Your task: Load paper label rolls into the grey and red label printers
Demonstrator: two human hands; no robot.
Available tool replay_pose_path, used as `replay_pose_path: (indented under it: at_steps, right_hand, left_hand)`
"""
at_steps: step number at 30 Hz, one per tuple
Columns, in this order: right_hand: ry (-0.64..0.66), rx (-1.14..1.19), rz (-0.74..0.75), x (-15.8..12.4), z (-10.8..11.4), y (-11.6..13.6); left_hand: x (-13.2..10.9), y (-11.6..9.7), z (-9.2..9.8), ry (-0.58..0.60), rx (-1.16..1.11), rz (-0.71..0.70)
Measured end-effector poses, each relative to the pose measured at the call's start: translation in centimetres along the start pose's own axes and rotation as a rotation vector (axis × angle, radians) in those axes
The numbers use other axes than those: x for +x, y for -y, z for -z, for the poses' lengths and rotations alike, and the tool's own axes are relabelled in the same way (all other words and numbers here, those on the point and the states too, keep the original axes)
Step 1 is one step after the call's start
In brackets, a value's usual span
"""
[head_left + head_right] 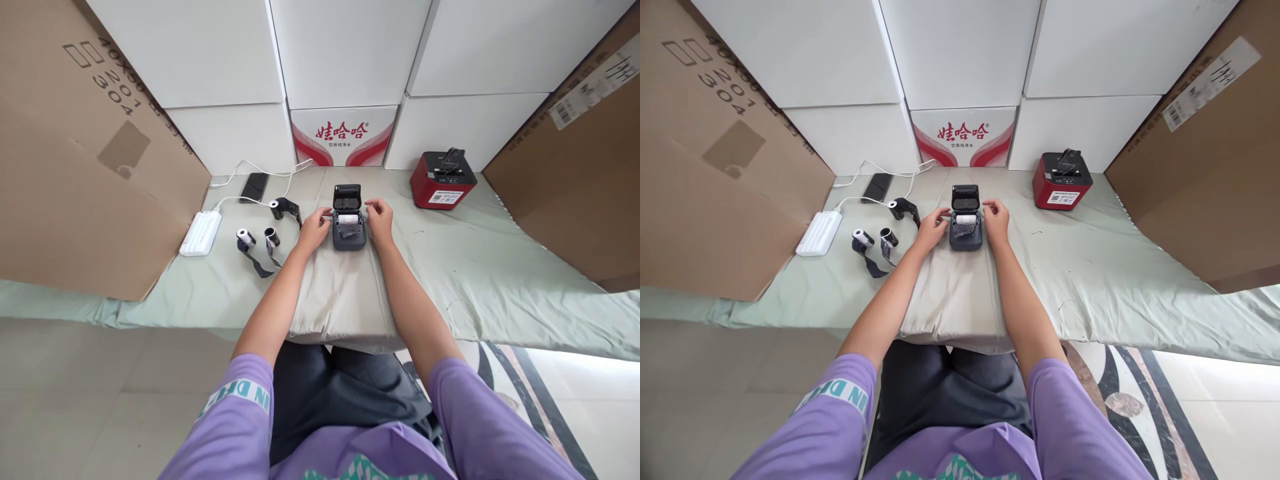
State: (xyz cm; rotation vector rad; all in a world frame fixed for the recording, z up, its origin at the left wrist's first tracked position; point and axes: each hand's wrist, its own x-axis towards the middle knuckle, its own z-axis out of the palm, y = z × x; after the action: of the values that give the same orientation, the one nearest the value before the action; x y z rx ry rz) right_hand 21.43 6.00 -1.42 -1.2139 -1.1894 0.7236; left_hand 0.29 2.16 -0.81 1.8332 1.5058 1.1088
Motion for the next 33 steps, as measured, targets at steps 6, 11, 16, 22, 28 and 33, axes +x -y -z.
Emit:
replay_pose_path:
  at_steps: [6, 11, 16, 22, 28, 33]
  right_hand:
    - [0.15, 0.086, 0.007, 0.5, -0.4, -0.8]
    - [0.243, 0.123, -0.027, 0.5, -0.2, -0.4]
    - [0.289, 0.128, -0.041, -0.2, 0.2, 0.7]
    - [0.35, 0.02, -0.043, -0.2, 0.5, 1.1]
    - [0.478, 0.09, -0.203, -0.3, 1.7, 2.2]
    - [0.585, 0.183, -0.319, -0.4, 2.4, 3.1]
  left_hand:
    - [0.1, 0.2, -0.3, -0.025, -0.037, -0.036]
    - [0.3, 0.5, -0.5, -0.005, -0.05, -0.042]
    - [0.3, 0.4, -0.3, 0.02, -0.058, -0.059]
    - [0.1, 0.0, 0.0, 0.055, -0.076, -0.048]
    - [0.2, 0.0, -0.2, 0.143, -0.131, 0.044]
    - [0.6, 0.3, -0.3, 0.197, -0.258, 0.105]
